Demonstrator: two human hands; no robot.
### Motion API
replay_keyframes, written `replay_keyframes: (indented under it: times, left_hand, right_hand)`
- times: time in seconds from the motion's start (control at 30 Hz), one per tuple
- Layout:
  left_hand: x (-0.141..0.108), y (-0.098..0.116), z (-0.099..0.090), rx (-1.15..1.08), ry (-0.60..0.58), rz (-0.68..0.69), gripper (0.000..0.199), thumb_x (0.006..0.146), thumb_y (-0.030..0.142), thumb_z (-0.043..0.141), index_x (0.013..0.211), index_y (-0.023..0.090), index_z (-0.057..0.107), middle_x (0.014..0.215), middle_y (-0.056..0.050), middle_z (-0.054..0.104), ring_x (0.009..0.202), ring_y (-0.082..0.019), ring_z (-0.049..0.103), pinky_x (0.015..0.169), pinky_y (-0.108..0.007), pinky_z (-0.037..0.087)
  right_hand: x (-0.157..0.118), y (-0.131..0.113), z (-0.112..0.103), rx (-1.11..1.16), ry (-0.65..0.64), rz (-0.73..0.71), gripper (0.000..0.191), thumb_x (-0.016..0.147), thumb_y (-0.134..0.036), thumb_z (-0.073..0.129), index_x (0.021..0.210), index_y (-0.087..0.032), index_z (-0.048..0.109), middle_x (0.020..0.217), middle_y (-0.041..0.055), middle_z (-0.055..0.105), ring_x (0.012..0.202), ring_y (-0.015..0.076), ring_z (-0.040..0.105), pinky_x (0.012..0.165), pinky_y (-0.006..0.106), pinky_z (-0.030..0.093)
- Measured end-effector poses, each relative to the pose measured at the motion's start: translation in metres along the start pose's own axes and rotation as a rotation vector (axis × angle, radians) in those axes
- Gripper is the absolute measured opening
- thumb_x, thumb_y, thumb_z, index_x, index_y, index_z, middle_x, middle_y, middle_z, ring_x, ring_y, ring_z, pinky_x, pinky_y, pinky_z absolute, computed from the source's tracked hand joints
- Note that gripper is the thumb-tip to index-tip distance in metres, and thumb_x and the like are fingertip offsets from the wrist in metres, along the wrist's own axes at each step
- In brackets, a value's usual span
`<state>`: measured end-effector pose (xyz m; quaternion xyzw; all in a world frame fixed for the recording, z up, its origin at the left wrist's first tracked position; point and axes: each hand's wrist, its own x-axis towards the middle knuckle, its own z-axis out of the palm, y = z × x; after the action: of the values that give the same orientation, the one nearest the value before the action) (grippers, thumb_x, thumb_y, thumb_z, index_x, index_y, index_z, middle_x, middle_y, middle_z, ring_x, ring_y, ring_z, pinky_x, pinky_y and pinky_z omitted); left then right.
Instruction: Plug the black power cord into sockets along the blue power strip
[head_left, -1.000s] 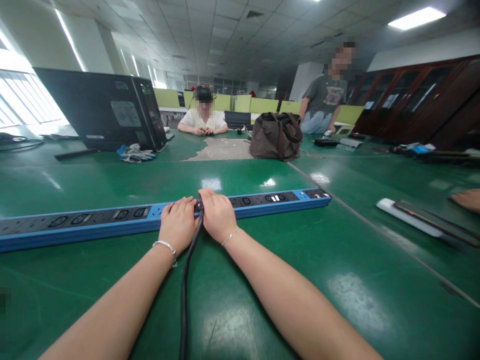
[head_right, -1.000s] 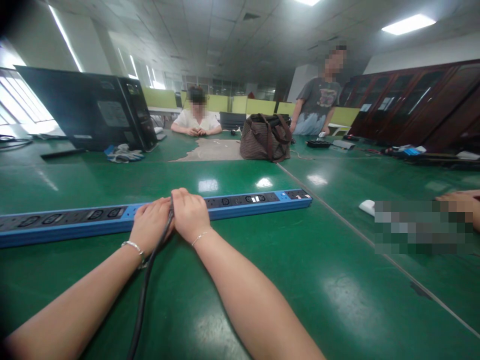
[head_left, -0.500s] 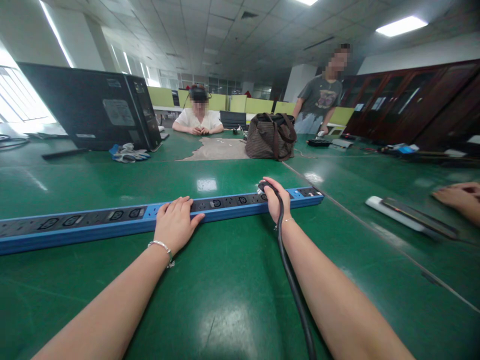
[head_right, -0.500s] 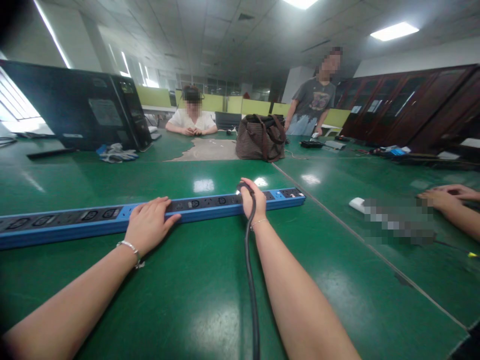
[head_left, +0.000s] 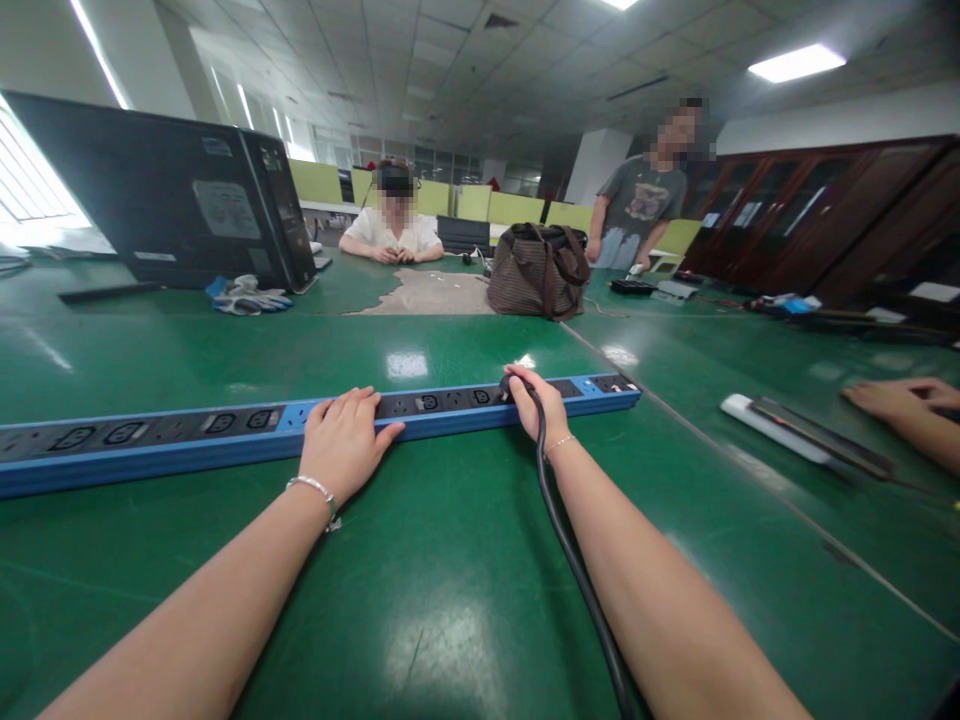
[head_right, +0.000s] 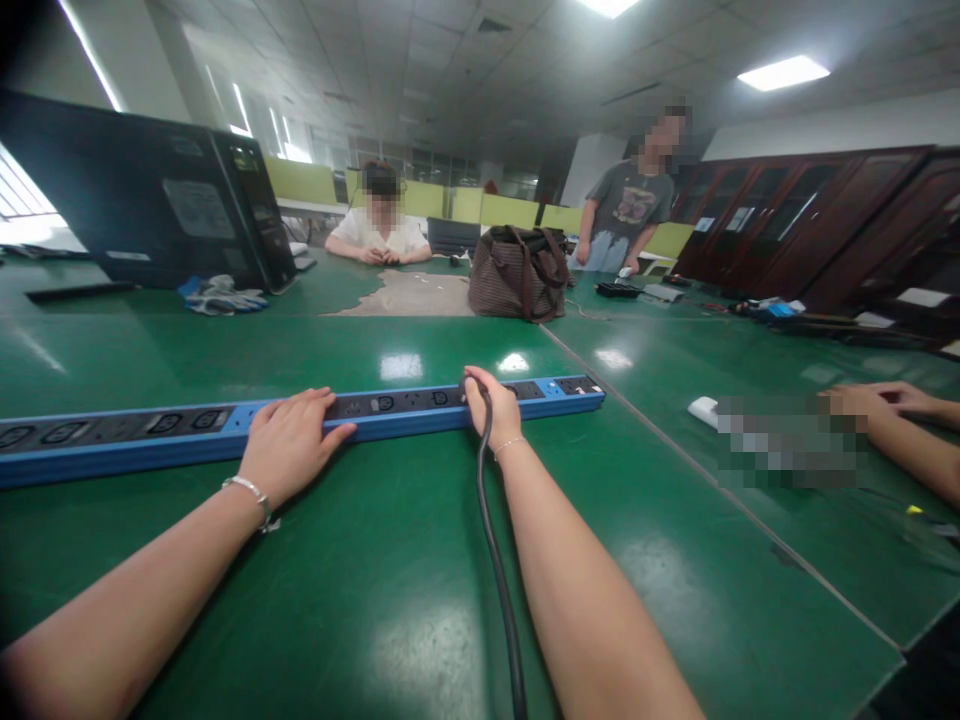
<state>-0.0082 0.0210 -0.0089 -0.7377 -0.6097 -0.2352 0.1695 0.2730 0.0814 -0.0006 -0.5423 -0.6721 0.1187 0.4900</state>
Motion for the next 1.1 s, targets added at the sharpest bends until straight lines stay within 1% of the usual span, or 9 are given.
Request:
replay_keyframes:
  times: [0.17,0.3,0.43,0.53,0.6,0.73,0.87,1.0,1.1]
  left_hand:
    - [0.0,-0.001,0.001,0.015,-0.005,0.004,0.051,0.087,0.051,0.039,0.118,0.013,0.055,0.124,-0.018,0.059,0.118,-0.029,0.052,0.099,-0.047,0.034]
    - [0.0,0.0,0.001,0.033,0.005,0.012,0.051,0.088,0.052,0.038,0.118,0.015,0.055,0.124,-0.017,0.059,0.117,-0.028,0.052,0.098,-0.046,0.035]
    - [0.0,0.001,-0.001,0.047,-0.009,0.007,0.05,0.088,0.051,0.038,0.118,0.014,0.055,0.124,-0.017,0.059,0.117,-0.028,0.052,0.098,-0.046,0.035]
    - [0.0,0.001,-0.002,0.053,-0.04,0.002,0.052,0.089,0.05,0.038,0.119,0.011,0.054,0.125,-0.018,0.058,0.119,-0.029,0.051,0.099,-0.046,0.034]
    - [0.0,0.001,-0.003,0.048,-0.051,0.0,0.053,0.089,0.05,0.037,0.119,0.01,0.053,0.127,-0.018,0.057,0.119,-0.029,0.05,0.1,-0.046,0.033]
    - [0.0,0.001,-0.002,0.041,-0.055,-0.008,0.054,0.089,0.051,0.037,0.12,0.01,0.053,0.128,-0.019,0.056,0.12,-0.029,0.05,0.101,-0.046,0.032]
    - [0.0,0.001,-0.002,0.02,-0.062,-0.021,0.054,0.088,0.051,0.038,0.12,0.01,0.053,0.128,-0.019,0.056,0.12,-0.03,0.049,0.101,-0.047,0.031]
    - [0.001,0.001,-0.002,0.015,-0.067,-0.03,0.053,0.088,0.051,0.038,0.12,0.011,0.054,0.128,-0.019,0.056,0.121,-0.029,0.049,0.102,-0.047,0.03]
    - [0.001,0.001,-0.002,0.025,-0.067,-0.032,0.053,0.088,0.051,0.037,0.12,0.012,0.054,0.129,-0.018,0.056,0.121,-0.029,0.049,0.102,-0.047,0.031]
  right_hand:
    - [-0.002,-0.007,0.0,-0.098,-0.038,-0.035,0.032,0.086,-0.034,0.048,0.11,-0.024,0.066,0.106,0.0043,0.07,0.101,0.0202,0.064,0.094,0.034,0.047]
    - [-0.007,-0.01,-0.002,-0.176,-0.045,-0.063,0.034,0.087,-0.032,0.045,0.114,-0.023,0.065,0.108,0.0052,0.07,0.1,0.0206,0.065,0.092,0.033,0.048]
    - [-0.012,-0.014,-0.004,-0.324,-0.104,-0.145,0.036,0.089,-0.029,0.042,0.118,-0.023,0.061,0.11,0.0047,0.069,0.097,0.0202,0.065,0.089,0.033,0.05]
    - [-0.01,-0.018,-0.006,-0.424,-0.138,-0.198,0.034,0.089,-0.027,0.044,0.117,-0.023,0.062,0.11,0.004,0.069,0.098,0.0198,0.065,0.092,0.034,0.048]
    - [-0.008,-0.02,-0.007,-0.461,-0.152,-0.194,0.031,0.089,-0.027,0.045,0.114,-0.023,0.063,0.108,0.0031,0.07,0.098,0.0198,0.065,0.096,0.034,0.046]
    - [-0.008,-0.02,-0.005,-0.474,-0.131,-0.16,0.031,0.09,-0.027,0.044,0.114,-0.024,0.063,0.105,0.0025,0.071,0.095,0.0199,0.066,0.095,0.034,0.046]
    - [-0.01,-0.018,-0.003,-0.466,-0.115,-0.248,0.031,0.09,-0.024,0.043,0.113,-0.021,0.062,0.112,0.0037,0.068,0.1,0.0193,0.064,0.101,0.036,0.041]
    - [-0.01,-0.017,-0.002,-0.455,-0.114,-0.197,0.029,0.09,-0.026,0.043,0.111,-0.022,0.063,0.107,0.003,0.07,0.095,0.0199,0.065,0.098,0.037,0.043]
    - [-0.013,-0.017,0.0,-0.439,-0.081,-0.212,0.031,0.09,-0.026,0.041,0.113,-0.021,0.061,0.112,0.0037,0.068,0.1,0.0198,0.063,0.101,0.038,0.039]
